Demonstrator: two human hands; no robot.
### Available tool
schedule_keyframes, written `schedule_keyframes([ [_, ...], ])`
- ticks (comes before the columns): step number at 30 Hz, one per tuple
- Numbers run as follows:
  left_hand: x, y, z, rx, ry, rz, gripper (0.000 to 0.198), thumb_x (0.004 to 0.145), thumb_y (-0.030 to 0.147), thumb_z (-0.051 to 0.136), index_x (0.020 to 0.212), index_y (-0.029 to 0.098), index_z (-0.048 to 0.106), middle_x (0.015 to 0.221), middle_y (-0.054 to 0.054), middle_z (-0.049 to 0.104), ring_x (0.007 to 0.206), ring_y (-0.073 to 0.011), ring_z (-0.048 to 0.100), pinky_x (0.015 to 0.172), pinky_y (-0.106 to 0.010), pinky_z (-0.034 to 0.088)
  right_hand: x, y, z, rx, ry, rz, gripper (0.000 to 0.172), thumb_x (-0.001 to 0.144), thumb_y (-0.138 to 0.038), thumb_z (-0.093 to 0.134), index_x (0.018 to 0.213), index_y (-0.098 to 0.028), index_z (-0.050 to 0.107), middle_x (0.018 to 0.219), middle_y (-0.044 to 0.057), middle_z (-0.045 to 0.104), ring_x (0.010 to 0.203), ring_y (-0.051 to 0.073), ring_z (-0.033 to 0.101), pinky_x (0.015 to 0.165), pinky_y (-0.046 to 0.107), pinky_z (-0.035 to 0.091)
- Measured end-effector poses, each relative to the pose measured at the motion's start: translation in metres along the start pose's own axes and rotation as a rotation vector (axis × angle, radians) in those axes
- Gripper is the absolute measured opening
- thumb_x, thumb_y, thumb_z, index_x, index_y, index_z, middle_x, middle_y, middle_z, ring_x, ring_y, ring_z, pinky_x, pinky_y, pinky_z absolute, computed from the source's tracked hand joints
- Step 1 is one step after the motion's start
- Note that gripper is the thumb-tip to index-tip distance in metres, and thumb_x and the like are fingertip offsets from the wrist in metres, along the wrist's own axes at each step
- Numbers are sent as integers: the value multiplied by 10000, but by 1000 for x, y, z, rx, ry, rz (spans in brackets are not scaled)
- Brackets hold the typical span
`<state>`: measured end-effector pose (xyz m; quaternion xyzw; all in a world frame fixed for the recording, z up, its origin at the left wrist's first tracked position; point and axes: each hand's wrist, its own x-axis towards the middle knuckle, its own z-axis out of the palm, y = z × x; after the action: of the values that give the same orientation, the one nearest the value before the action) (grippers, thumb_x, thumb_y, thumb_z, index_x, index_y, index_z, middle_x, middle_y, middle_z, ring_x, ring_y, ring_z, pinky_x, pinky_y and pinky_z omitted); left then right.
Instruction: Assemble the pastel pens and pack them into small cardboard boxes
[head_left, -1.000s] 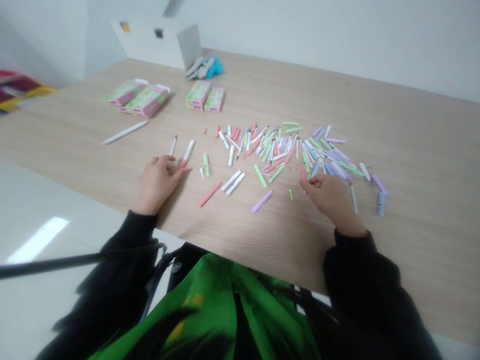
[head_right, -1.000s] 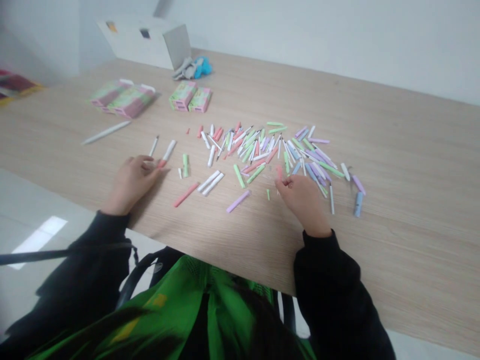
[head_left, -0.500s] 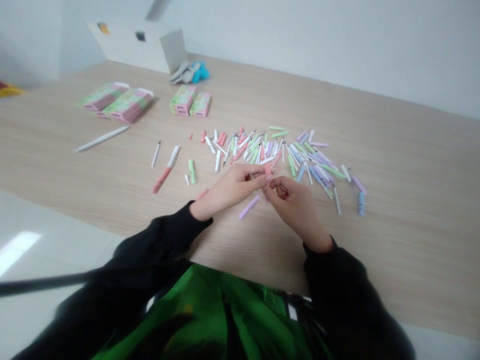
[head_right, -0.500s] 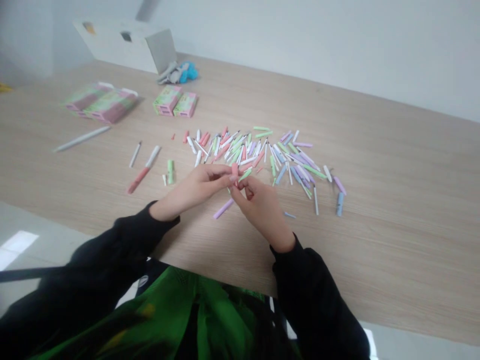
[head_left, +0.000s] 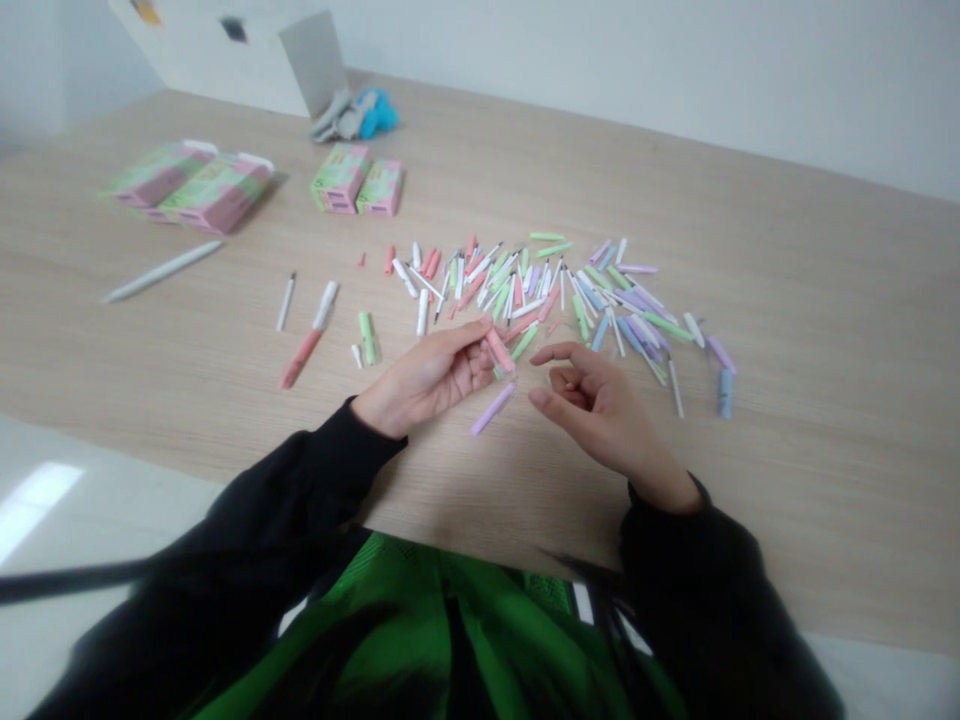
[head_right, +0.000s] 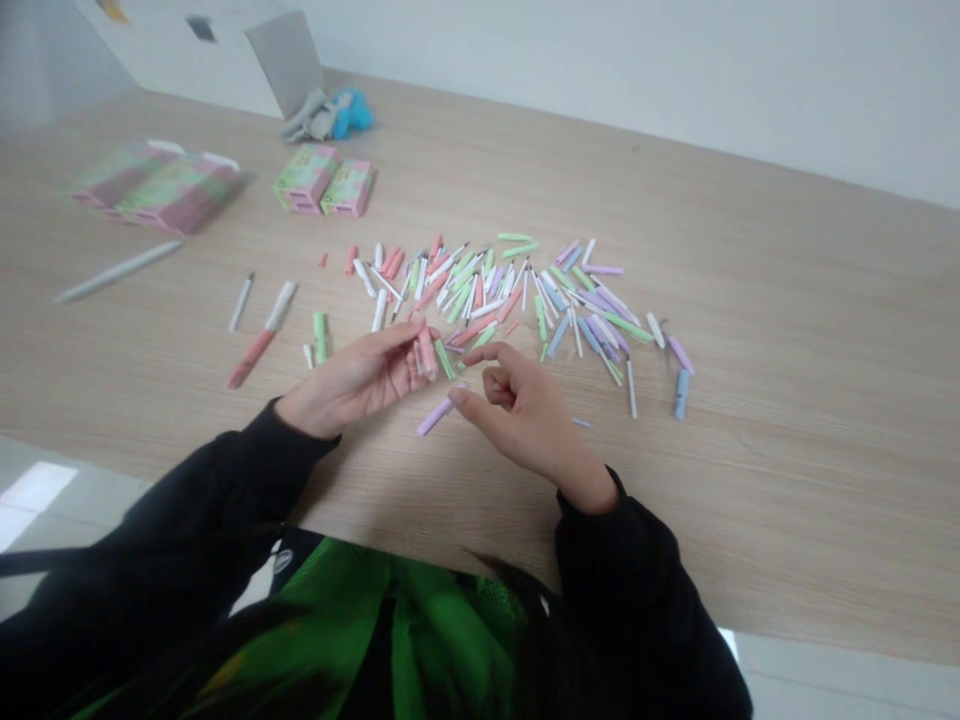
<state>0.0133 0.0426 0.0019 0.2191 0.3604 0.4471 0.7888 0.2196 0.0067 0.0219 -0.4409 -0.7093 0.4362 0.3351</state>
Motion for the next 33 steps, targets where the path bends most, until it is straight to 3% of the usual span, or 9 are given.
schedule_keyframes([
  [3, -2, -4, 3, -67, 11, -67, 360, 1051, 140, 458, 771, 99, 680, 603, -26, 668, 513, -62, 624, 566, -145, 544, -2, 1, 6, -59, 4, -44, 337, 862, -335, 719, 1146, -217, 581, 612, -120, 279, 530, 92, 284, 544, 264, 241],
  [9, -4, -7, 6, -32, -2, -73, 369, 1047, 116, 448, 768, 80, 687, 621, -56, 714, 520, -82, 669, 551, -155, 562, -2, 6, 14, -115, 45, -102, 260, 899, -317, 695, 1109, -184, 619, 592, -127, 290, 519, 81, 288, 556, 262, 254],
  [14, -1, -14, 5, 11, -81, -115, 389, 1052, 125, 421, 771, 72, 685, 661, -88, 731, 561, -105, 693, 566, -170, 566, -1, 11, 17, -115, 77, -79, 217, 921, -328, 660, 1082, -184, 642, 576, -124, 286, 508, 82, 287, 551, 267, 249],
  [18, 2, -21, 5, 7, -35, -165, 379, 1052, 111, 419, 776, 62, 675, 655, -85, 707, 566, -89, 678, 581, -158, 552, 0, 13, 11, -184, 103, -28, 162, 889, -292, 628, 1002, -181, 663, 600, -97, 329, 536, 96, 344, 571, 280, 279],
  [26, -1, -19, 1, 124, -6, 40, 197, 1027, 144, 542, 857, 99, 631, 654, 0, 659, 562, -52, 625, 630, -158, 519, 9, 21, -15, -50, 58, 161, 269, 860, -217, 422, 955, -179, 670, 712, -11, 477, 627, 146, 453, 596, 304, 356],
  [29, 0, -18, 1, 177, 13, 140, 188, 1019, 212, 583, 846, 140, 569, 718, -7, 695, 640, -72, 678, 655, -169, 513, 10, 26, -18, 10, 32, 129, 253, 910, -259, 461, 1001, -187, 686, 731, -11, 486, 637, 139, 485, 604, 296, 384],
  [33, -1, -15, 4, 191, 1, 188, 177, 1048, 180, 487, 872, 174, 505, 804, -29, 728, 713, -111, 726, 689, -215, 543, 11, 27, -19, 142, 46, 29, 228, 943, -266, 495, 1025, -204, 699, 745, -16, 490, 641, 123, 493, 593, 276, 395],
])
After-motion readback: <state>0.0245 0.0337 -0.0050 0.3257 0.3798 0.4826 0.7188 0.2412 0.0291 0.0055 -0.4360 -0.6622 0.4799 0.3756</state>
